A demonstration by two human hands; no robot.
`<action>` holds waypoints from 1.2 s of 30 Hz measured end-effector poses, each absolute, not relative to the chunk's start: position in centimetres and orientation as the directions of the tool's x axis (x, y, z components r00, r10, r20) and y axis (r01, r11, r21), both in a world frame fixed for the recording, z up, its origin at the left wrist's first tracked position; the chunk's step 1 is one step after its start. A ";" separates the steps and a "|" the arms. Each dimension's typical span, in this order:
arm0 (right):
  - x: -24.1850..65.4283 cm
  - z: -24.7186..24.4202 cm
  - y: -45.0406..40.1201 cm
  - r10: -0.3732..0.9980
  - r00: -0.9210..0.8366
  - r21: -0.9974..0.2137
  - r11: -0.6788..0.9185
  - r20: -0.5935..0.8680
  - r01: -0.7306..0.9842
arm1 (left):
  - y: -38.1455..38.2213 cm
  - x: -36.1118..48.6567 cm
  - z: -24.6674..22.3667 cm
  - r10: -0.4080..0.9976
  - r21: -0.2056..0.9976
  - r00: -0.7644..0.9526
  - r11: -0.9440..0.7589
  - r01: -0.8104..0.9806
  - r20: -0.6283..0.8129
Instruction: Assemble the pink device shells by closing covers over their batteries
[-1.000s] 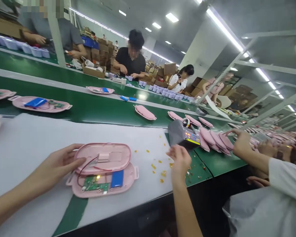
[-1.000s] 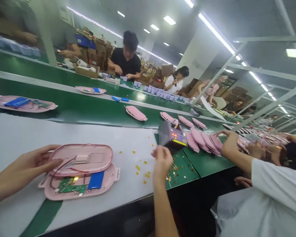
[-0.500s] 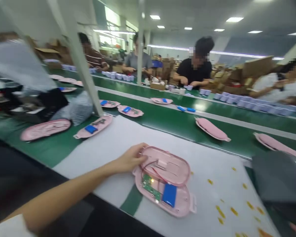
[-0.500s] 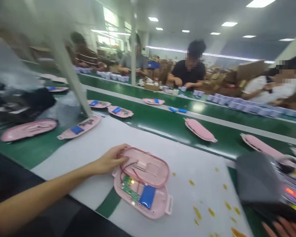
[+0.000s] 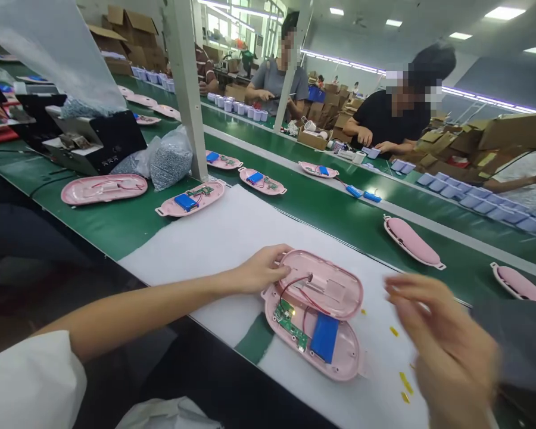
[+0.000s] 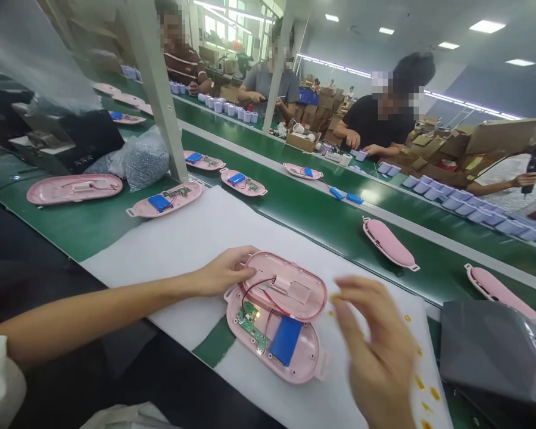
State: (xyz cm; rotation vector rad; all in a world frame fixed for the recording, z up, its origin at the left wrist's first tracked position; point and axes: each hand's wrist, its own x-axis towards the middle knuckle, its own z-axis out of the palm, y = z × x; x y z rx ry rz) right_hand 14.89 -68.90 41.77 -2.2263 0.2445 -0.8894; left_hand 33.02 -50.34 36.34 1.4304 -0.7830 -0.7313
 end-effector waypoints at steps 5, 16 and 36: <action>24.0 41.7 -66.3 -0.002 0.968 -0.547 -0.825 0.250 0.139 | -50.4 32.7 35.8 -0.769 0.999 0.638 0.021 -0.046 0.046; 24.2 40.4 -65.4 0.014 0.975 -0.271 -0.960 0.224 0.076 | -50.2 32.5 35.3 -0.772 0.998 0.633 0.055 -0.019 0.055; 22.9 43.8 -65.7 -0.281 0.954 -0.528 -0.828 0.104 -0.187 | -49.2 33.1 36.4 -0.833 0.903 0.480 0.053 -0.427 0.276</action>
